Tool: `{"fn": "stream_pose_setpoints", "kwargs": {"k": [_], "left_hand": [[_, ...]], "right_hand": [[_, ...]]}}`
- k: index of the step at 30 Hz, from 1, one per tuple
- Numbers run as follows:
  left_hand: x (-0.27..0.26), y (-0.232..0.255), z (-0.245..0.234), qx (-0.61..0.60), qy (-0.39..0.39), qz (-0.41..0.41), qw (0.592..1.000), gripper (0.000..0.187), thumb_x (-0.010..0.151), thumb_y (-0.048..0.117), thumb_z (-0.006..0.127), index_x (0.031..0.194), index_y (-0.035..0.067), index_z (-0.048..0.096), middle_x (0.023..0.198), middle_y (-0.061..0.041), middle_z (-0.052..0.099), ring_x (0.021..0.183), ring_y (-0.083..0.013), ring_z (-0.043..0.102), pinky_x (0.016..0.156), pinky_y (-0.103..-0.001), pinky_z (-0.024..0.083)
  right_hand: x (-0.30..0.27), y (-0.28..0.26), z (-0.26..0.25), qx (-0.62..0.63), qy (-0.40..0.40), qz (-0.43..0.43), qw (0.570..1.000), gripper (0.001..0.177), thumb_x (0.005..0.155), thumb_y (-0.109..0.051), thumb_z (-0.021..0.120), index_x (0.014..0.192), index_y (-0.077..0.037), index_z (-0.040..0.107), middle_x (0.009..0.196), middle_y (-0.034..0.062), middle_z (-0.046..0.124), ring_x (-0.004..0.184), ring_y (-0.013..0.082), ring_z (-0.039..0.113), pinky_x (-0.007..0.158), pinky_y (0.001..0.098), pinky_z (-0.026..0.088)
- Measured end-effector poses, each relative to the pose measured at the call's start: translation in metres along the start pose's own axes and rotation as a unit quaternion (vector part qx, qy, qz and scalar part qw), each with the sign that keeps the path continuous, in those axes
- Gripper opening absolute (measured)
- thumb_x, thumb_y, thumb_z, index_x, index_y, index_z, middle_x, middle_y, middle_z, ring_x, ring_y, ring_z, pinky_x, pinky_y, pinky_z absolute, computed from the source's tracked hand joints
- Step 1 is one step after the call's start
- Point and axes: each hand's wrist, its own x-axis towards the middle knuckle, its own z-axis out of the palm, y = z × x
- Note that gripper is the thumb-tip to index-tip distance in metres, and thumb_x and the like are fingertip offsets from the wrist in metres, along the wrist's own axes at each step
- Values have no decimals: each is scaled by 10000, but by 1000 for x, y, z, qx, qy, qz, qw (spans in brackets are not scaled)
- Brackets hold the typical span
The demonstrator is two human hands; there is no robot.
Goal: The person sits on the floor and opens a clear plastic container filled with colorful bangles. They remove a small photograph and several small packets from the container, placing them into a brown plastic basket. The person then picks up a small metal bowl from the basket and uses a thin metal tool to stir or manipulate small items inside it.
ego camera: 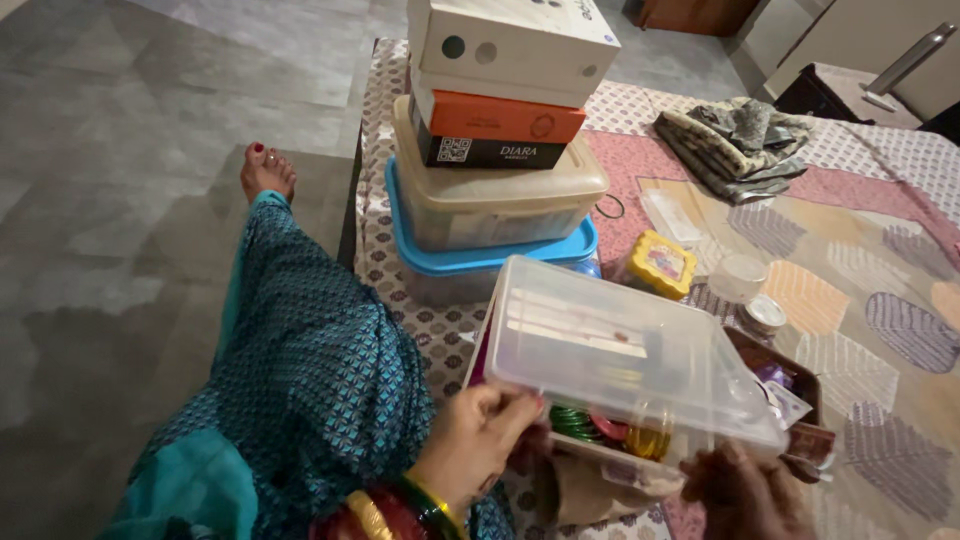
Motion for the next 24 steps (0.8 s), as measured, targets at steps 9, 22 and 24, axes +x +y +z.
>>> {"fn": "stream_pose_setpoints", "kwargs": {"k": [9, 22, 24], "left_hand": [[40, 107, 17, 202, 5, 271, 941, 451, 1013, 371, 531, 1317, 61, 654, 1248, -156, 703, 1146, -214, 667, 1012, -343, 510], [133, 96, 24, 414, 38, 378, 827, 609, 966, 297, 585, 1527, 93, 464, 1476, -211, 551, 1342, -367, 538, 1141, -427, 402], [146, 91, 25, 428, 39, 380, 819, 617, 960, 295, 589, 1528, 90, 459, 1472, -219, 552, 1336, -381, 538, 1135, -438, 402]], "right_hand": [[22, -140, 131, 170, -81, -73, 979, 363, 1087, -327, 455, 1287, -57, 593, 1239, 136, 684, 1124, 311, 683, 1011, 484, 515], [75, 30, -57, -163, 52, -120, 978, 483, 913, -23, 617, 1388, 42, 564, 1363, 232, 620, 1212, 278, 653, 1003, 379, 554], [71, 79, -107, -238, 28, -10, 971, 489, 921, -37, 611, 1399, 45, 548, 1379, 234, 603, 1231, 285, 637, 1017, 386, 541]]}}
